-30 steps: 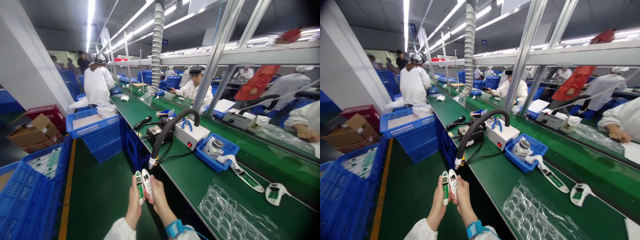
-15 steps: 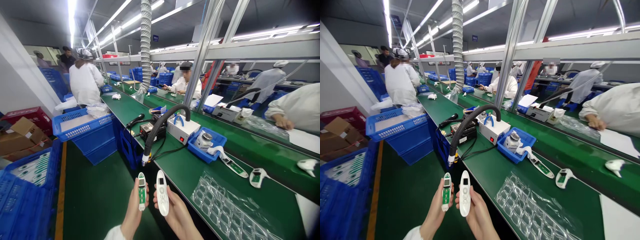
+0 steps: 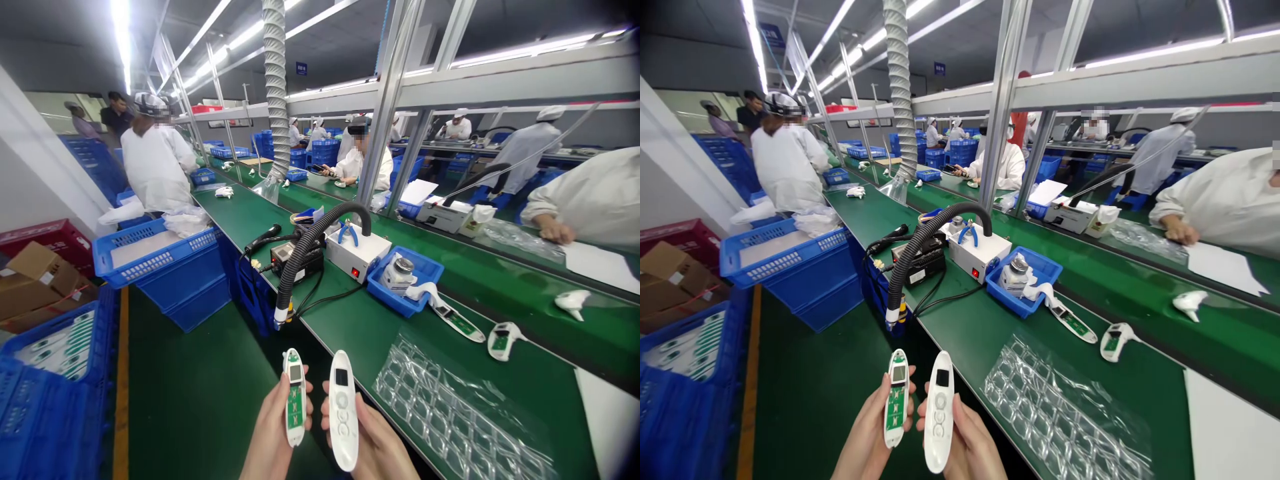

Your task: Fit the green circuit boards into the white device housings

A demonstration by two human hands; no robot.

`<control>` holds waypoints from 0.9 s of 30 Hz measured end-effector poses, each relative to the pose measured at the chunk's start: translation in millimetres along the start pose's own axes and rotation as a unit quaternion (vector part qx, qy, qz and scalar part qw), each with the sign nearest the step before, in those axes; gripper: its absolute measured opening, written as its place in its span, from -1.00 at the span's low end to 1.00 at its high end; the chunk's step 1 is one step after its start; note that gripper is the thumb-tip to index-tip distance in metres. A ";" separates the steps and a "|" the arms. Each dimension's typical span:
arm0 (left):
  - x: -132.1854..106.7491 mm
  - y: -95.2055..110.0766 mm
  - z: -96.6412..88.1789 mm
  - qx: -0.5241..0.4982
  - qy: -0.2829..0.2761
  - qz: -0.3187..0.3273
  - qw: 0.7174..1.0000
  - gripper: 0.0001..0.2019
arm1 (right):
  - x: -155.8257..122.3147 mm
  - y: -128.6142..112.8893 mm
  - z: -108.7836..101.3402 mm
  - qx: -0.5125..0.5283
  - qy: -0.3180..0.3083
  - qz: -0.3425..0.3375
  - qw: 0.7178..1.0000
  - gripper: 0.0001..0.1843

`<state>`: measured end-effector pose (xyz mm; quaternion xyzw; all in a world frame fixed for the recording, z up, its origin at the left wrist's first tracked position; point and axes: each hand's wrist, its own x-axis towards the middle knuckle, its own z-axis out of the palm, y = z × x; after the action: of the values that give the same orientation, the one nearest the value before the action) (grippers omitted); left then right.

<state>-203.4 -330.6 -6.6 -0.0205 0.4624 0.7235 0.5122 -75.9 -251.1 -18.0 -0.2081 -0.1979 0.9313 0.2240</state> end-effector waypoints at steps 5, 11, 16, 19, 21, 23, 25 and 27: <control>-4.3 1.8 13.5 0.061 0.022 0.032 0.997 -0.60 | -7.7 -6.1 2.7 -0.101 0.011 -0.028 0.994 -0.54; -8.2 -8.0 36.8 0.238 -0.109 0.118 0.958 -0.72 | -18.0 -9.9 -0.6 -0.275 0.026 -0.117 0.954 -0.50; -8.6 -21.0 53.4 0.271 -0.120 0.139 0.945 -0.67 | -21.3 -13.4 -9.1 -0.308 0.033 -0.139 0.940 -0.48; -7.2 -28.3 58.6 0.292 -0.128 0.140 0.937 -0.66 | -24.5 -15.4 -15.1 -0.306 0.056 -0.139 0.940 -0.48; -7.2 -32.9 61.4 0.302 -0.133 0.139 0.934 -0.68 | -27.7 -15.8 -19.2 -0.305 0.059 -0.145 0.939 -0.48; -8.2 -37.8 64.2 0.300 -0.137 0.129 0.935 -0.68 | -31.6 -15.1 -22.9 -0.304 0.061 -0.159 0.937 -0.49; -9.7 -43.2 67.2 0.293 -0.146 0.111 0.938 -0.67 | -35.7 -13.7 -25.7 -0.302 0.075 -0.184 0.932 -0.51; -10.9 -48.7 70.4 0.295 -0.162 0.097 0.937 -0.66 | -40.2 -13.7 -27.9 -0.308 0.089 -0.216 0.922 -0.53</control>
<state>-129.9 -287.6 7.6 0.2939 0.5658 0.5941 0.4905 -25.4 -252.3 -22.9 -0.3008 -0.4943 0.7313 0.3611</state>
